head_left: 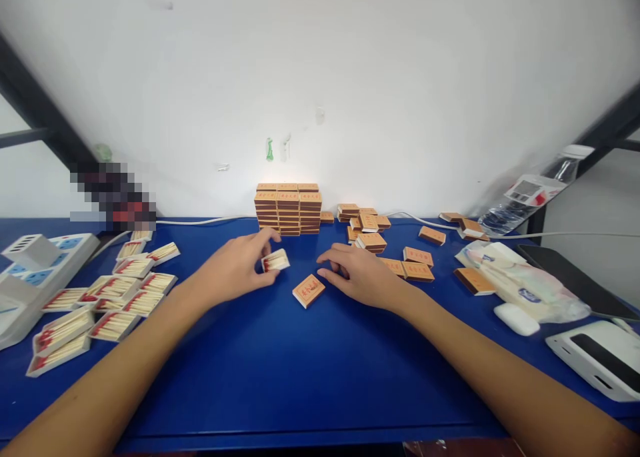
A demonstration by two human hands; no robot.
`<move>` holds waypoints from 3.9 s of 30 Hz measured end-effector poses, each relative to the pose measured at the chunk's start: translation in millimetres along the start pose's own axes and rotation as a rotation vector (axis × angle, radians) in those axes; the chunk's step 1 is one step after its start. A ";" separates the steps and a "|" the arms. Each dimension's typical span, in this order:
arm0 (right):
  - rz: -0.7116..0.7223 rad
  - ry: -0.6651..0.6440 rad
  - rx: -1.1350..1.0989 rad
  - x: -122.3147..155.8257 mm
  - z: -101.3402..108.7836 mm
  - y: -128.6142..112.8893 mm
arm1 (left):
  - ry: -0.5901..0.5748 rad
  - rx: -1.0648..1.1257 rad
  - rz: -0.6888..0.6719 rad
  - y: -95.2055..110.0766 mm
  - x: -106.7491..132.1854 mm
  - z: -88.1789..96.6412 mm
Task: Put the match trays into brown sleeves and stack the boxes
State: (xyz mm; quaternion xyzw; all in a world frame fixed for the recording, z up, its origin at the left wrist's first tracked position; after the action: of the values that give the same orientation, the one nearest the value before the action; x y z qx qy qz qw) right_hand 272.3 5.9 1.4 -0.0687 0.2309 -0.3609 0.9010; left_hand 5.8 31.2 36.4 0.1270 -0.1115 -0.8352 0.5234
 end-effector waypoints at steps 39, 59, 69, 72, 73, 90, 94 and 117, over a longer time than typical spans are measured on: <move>0.002 -0.032 -0.071 5.5 -0.2 -3.8 | 0.007 -0.066 -0.130 15.3 3.1 -16.3; -0.051 0.130 -0.377 1.7 12.7 6.3 | -0.015 0.228 -0.054 -4.8 -9.6 -25.1; -0.029 0.175 -0.383 2.5 12.4 1.7 | 0.053 0.314 -0.078 0.1 -7.4 -23.9; -0.075 0.243 -0.550 2.1 3.0 3.1 | 0.050 0.364 -0.080 3.0 -6.4 -24.9; -0.091 0.264 -0.603 1.7 0.0 2.7 | 0.054 0.382 -0.072 3.7 -6.2 -25.3; -0.338 0.305 -1.267 7.5 -18.3 -57.2 | 0.392 0.430 0.050 14.5 2.5 -23.2; -0.349 0.267 -1.297 5.2 -15.9 -57.8 | 0.382 0.446 0.047 17.1 4.4 -24.9; -0.165 -0.008 0.402 -51.2 60.0 88.2 | 0.219 0.021 -0.183 20.9 6.4 -39.5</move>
State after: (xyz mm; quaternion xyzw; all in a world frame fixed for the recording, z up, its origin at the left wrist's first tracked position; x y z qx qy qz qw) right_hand 322.4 102.6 47.6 0.0923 0.1442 -0.4717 0.8650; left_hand 33.7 14.3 5.2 0.2325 -0.0502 -0.8593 0.4527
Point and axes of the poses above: each hand's wrist, its own x-axis away from the middle knuckle, its own z-axis out of the back of the hand, y = z × x, the point moved 2 cm from there along -x, towards the middle knuckle, and after that the axes turned 11 degrees about z, right-handed, at the moved point
